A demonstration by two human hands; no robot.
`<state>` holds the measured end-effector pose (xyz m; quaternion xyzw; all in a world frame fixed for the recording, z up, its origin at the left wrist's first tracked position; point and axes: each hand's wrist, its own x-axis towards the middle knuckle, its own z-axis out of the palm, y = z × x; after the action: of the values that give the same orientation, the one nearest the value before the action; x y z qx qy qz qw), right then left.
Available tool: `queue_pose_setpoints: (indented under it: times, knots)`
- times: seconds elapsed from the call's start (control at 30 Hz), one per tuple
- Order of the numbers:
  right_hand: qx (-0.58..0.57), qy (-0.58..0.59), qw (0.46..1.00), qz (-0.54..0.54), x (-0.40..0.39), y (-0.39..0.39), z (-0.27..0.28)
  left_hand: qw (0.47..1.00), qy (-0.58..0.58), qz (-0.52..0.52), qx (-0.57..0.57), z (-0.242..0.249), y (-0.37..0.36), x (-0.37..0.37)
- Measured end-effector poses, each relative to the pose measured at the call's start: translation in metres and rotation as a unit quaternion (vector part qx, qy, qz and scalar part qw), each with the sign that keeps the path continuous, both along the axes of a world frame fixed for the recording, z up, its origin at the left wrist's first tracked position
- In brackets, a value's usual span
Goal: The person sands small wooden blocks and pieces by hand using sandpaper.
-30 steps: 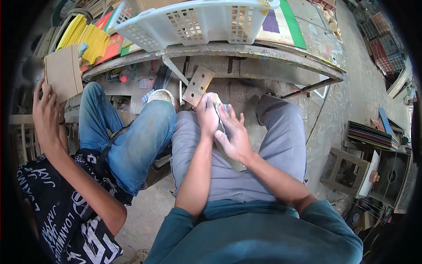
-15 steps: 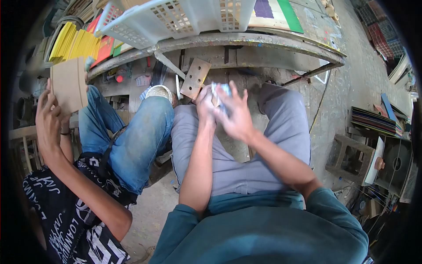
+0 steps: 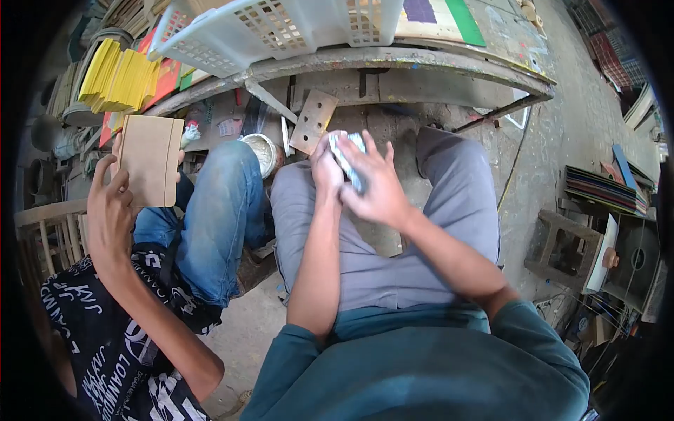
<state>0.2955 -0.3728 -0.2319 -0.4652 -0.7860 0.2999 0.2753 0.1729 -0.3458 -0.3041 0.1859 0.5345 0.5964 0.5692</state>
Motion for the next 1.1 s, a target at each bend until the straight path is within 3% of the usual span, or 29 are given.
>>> queue_pose_setpoints:
  times: [0.1, 0.2, 0.27, 0.3, 0.33, 0.4, 0.47, 0.6, 0.67, 0.73, 0.8, 0.83, 0.87, 0.93, 1.0, 1.1]
  knots:
    - [-0.004, 0.032, 0.999, -0.005, 0.000, 0.002, -0.016, 0.999, -0.027, 0.005, -0.023, 0.034, -0.004, 0.006]
    - [0.006, 0.050, 0.999, -0.009, -0.003, -0.003, -0.021, 0.998, -0.034, 0.001, -0.046, 0.031, -0.002, 0.001]
    - [0.036, -0.004, 0.999, 0.007, 0.000, 0.009, -0.022, 0.989, -0.079, -0.062, -0.113, 0.044, -0.004, -0.004]
    - [0.027, -0.025, 0.999, 0.003, 0.003, 0.015, -0.022, 0.987, -0.092, -0.036, -0.126, 0.046, 0.000, 0.001]
    - [0.025, -0.026, 0.999, 0.004, 0.004, 0.017, -0.024, 0.988, -0.110, -0.026, -0.101, 0.043, 0.001, -0.001]
    - [-0.007, -0.004, 0.999, 0.035, 0.004, 0.018, -0.025, 0.976, -0.173, -0.100, -0.087, 0.025, -0.001, -0.022]
    - [-0.017, 0.006, 0.998, 0.067, 0.000, -0.003, -0.011, 0.993, -0.089, 0.041, -0.064, 0.009, 0.004, -0.014]
    - [0.012, -0.031, 0.997, 0.064, -0.002, 0.004, -0.009, 0.985, -0.156, 0.042, -0.053, 0.016, -0.001, -0.010]
    - [0.014, -0.056, 0.997, 0.050, 0.000, 0.005, -0.010, 0.987, -0.111, -0.078, -0.090, 0.020, -0.004, -0.022]
    - [-0.003, -0.042, 0.999, -0.012, -0.004, 0.004, -0.020, 0.989, -0.067, -0.044, -0.127, 0.028, -0.004, -0.011]
    - [-0.007, -0.021, 1.000, 0.013, -0.004, -0.002, -0.017, 0.999, 0.004, 0.032, -0.036, 0.010, 0.003, -0.005]
    - [0.004, -0.024, 0.999, 0.031, -0.003, -0.003, -0.012, 0.998, -0.028, 0.050, -0.021, 0.013, 0.002, -0.004]
    - [0.014, -0.027, 0.998, 0.048, -0.001, -0.005, -0.010, 0.998, -0.029, 0.050, -0.024, 0.015, 0.000, -0.007]
    - [-0.017, -0.046, 0.999, -0.008, -0.001, 0.015, -0.019, 0.992, -0.014, -0.098, -0.083, 0.023, -0.006, -0.017]
    - [-0.015, -0.027, 0.999, -0.008, 0.000, 0.018, -0.029, 0.992, -0.062, -0.092, -0.066, 0.033, -0.007, -0.011]
    - [-0.008, 0.007, 0.998, 0.065, 0.002, -0.003, -0.010, 0.993, 0.046, -0.014, -0.106, 0.040, 0.000, -0.010]
